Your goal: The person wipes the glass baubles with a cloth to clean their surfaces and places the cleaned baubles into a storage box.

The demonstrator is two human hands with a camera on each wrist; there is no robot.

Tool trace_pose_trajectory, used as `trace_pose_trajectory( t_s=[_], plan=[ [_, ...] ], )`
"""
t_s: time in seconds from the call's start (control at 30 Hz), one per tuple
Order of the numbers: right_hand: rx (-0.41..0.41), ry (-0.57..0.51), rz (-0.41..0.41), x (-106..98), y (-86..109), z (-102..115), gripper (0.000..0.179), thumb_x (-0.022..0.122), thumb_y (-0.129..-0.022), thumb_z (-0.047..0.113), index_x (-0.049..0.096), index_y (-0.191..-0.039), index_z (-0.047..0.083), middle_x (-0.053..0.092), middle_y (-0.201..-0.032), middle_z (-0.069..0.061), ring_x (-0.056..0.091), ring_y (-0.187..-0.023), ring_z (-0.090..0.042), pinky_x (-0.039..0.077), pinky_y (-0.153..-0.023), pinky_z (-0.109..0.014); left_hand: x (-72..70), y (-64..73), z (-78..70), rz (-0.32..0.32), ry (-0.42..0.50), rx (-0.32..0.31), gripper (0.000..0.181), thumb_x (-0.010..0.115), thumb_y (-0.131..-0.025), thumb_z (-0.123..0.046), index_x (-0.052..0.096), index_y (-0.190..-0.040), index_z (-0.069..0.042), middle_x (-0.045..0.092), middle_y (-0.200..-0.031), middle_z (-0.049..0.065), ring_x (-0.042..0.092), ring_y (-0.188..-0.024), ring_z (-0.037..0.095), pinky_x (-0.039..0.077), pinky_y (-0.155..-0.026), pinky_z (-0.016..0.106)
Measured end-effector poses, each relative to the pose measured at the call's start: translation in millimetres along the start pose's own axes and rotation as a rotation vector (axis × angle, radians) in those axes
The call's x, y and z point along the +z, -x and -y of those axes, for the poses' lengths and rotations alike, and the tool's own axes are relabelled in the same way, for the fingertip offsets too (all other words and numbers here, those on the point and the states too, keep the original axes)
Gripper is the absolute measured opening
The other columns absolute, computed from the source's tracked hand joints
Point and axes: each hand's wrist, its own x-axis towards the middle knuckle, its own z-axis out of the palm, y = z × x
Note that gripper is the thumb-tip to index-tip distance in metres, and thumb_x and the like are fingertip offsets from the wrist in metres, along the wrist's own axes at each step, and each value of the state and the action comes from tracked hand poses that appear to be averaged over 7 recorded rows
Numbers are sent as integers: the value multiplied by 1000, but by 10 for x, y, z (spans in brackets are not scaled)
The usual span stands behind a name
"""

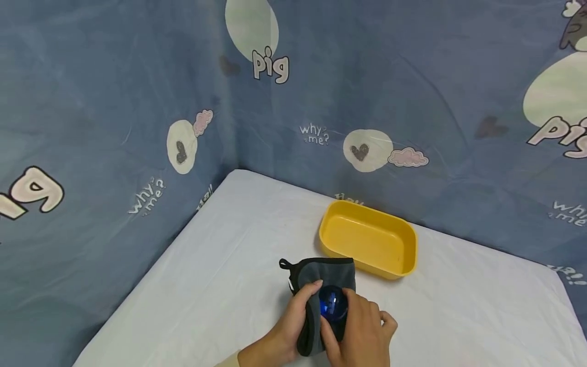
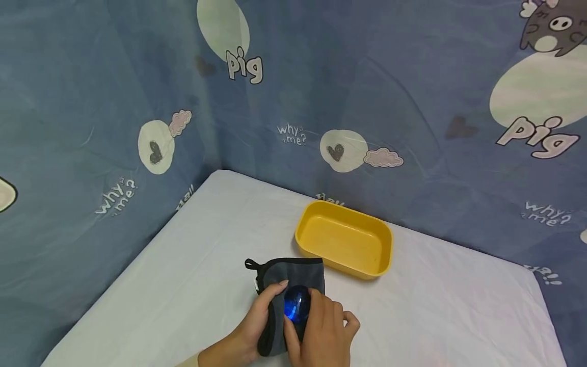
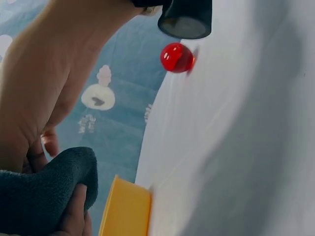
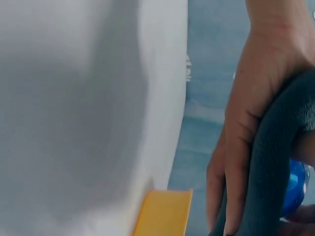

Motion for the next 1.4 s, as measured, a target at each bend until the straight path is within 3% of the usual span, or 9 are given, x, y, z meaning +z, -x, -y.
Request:
trace_pose_trajectory(
  t_s=[0.17,0.37,0.53,0.63,0.77,0.93,1.17,1.27,1.4],
  plan=[
    [83,-124,22,-10,-53,-60,60,83,-86,45,65,-123,2,71,-105,-9,57,-94,-25,31,-82,-47,24,-21,-5,-6,-9,3,62,41,-106,-49,40,-150,-6,58,-133,9,59,-113,19,51,-96,33],
    [253,-334,136,-75,-155,-118,47,69,-99,50,74,-118,7,66,-102,2,52,-99,-17,32,-81,-42,56,-59,-29,10,5,-3,62,41,-105,-49,42,-147,-3,60,-127,9,61,-109,17,51,-96,31],
    [325,-388,223,-99,-187,-159,47,60,-104,50,74,-117,8,61,-102,4,49,-101,-17,35,-84,-43,59,-72,-14,-11,-21,-21,63,41,-105,-50,44,-145,-2,61,-125,8,62,-108,16,51,-96,31],
    [284,-380,167,-60,-144,-154,47,68,-101,47,68,-128,8,64,-109,2,51,-104,-16,34,-82,-41,28,-54,-15,-15,-30,-15,65,42,-105,-50,42,-149,-2,61,-130,9,61,-112,17,51,-98,32],
    [145,-335,46,46,-46,-102,65,82,-90,41,59,-142,11,65,-124,-1,56,-112,-18,32,-79,-37,-47,3,-50,-42,-31,5,65,41,-106,-49,37,-154,-4,60,-135,8,61,-115,17,50,-98,31],
    [26,-238,-64,142,25,-77,75,89,-81,34,55,-143,10,63,-129,-5,57,-115,-22,32,-79,-37,-65,28,-88,-43,-42,15,66,41,-107,-49,33,-155,-5,57,-138,7,59,-118,16,48,-100,30],
    [36,-270,-145,116,-33,-164,67,94,-76,33,61,-129,7,66,-115,-2,59,-106,-17,30,-81,-37,12,-15,-65,-14,-28,-1,66,39,-107,-47,30,-155,-3,54,-142,9,58,-121,17,49,-102,32],
    [82,-315,-99,80,-50,-203,56,89,-83,37,64,-126,10,67,-111,3,57,-103,-13,31,-81,-36,28,-27,-57,-1,-28,-19,68,39,-107,-47,30,-156,-1,54,-143,11,58,-122,18,48,-104,32],
    [211,-415,-6,34,-52,-249,40,81,-92,40,70,-120,14,66,-107,13,52,-102,-5,38,-85,-36,47,-36,-43,27,-33,-59,70,38,-107,-49,31,-155,1,55,-142,12,59,-121,19,49,-105,34]
  ],
)
